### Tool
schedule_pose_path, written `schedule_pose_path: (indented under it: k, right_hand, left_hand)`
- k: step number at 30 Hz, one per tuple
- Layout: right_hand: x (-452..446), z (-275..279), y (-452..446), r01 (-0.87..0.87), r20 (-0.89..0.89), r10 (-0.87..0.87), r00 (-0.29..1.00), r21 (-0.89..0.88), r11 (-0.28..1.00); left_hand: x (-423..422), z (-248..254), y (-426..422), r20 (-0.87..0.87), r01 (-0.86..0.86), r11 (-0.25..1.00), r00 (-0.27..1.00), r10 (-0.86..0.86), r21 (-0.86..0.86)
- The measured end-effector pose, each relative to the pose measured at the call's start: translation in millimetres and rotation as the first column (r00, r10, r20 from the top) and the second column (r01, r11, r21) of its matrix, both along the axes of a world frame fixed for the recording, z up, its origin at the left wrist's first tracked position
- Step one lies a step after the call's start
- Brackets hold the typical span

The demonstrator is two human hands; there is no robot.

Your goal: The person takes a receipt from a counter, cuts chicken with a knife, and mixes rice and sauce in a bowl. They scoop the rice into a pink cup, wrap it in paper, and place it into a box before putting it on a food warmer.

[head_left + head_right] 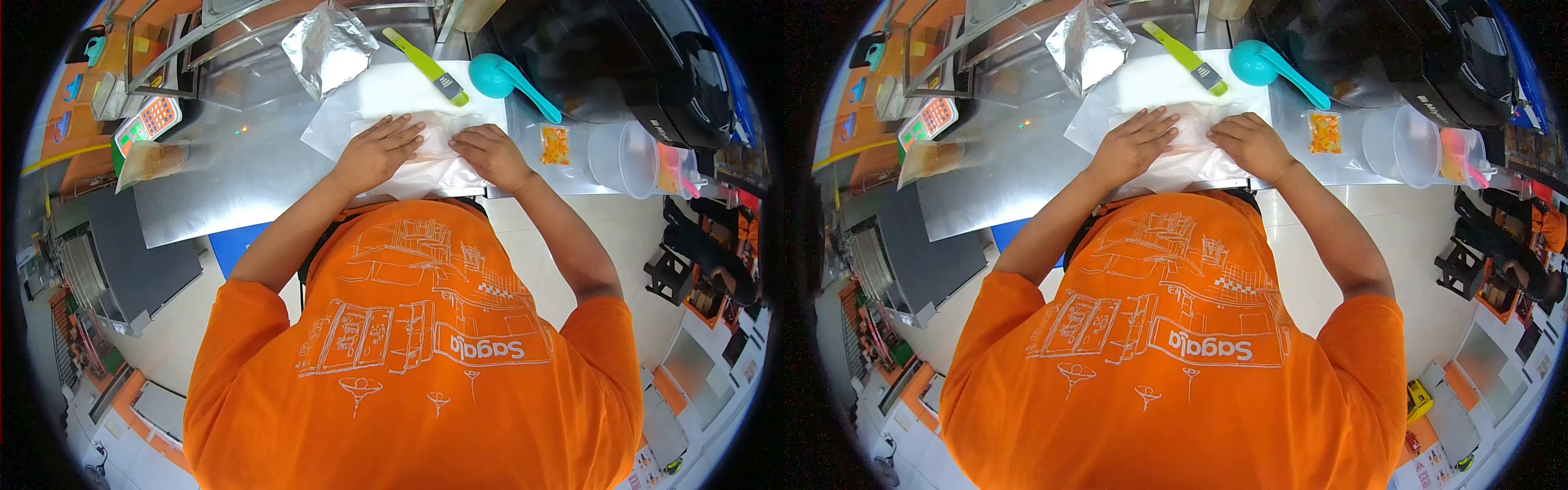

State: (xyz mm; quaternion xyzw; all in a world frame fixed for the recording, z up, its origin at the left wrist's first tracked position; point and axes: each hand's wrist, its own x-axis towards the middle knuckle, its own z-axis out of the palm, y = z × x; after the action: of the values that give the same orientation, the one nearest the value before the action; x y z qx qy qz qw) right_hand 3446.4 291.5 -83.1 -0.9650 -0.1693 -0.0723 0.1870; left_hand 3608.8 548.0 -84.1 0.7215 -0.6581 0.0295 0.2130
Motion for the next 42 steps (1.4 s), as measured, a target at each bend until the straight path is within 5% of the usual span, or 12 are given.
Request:
schedule_pose_path:
  k: [9, 12, 14, 20, 24, 27, 29, 36, 39, 42]
  right_hand:
    - [19, 9, 3, 0.230, -0.156, -0.205, 0.966, 0.157, 0.960]
    - [30, 18, 10, 0.416, -0.350, -0.306, 0.886, 0.304, 0.857]
    - [40, 15, 11, 0.535, -0.242, -0.484, 0.841, 0.233, 0.812]
    - [53, 23, 3, 0.410, -0.345, -0.399, 0.850, -0.044, 0.911]
    - [52, 23, 7, 0.427, -0.449, -0.390, 0.804, -0.020, 0.904]
    - [39, 14, 15, 0.412, -0.338, -0.380, 0.861, 0.025, 0.911]
    - [26, 13, 27, 0.332, 0.038, -0.330, 0.943, -0.139, 0.933]
    - [8, -9, 38, 0.336, 0.091, -0.325, 0.941, -0.188, 0.923]
    - [7, -15, 36, 0.370, 0.090, -0.359, 0.929, -0.165, 0.914]
    - [6, -14, 37, 0.359, 0.116, -0.345, 0.931, -0.135, 0.924]
  left_hand:
    - [-3, 0, 0, -0.083, -0.004, 0.999, 0.996, 0.008, 0.039]
    - [-4, 1, -1, -0.091, -0.009, 0.999, 0.996, 0.012, 0.031]
    - [-4, 2, -1, -0.076, -0.010, 0.999, 0.997, 0.013, 0.043]
    - [-2, 4, -2, -0.083, -0.008, 0.999, 0.996, 0.011, 0.039]
    - [0, 3, -1, -0.079, -0.013, 0.999, 0.997, 0.015, 0.033]
    - [-1, 2, 0, -0.080, -0.009, 1.000, 0.997, 0.008, -0.011]
    - [-5, 1, 3, -0.168, -0.146, 0.983, 0.978, 0.127, -0.108]
    - [3, -6, 22, -0.243, -0.234, 0.972, 0.941, 0.234, 0.030]
    - [10, 1, 26, -0.249, -0.114, 0.993, 0.962, 0.114, 0.012]
    - [15, 1, 26, -0.397, -0.235, 0.956, 0.872, 0.287, 0.175]
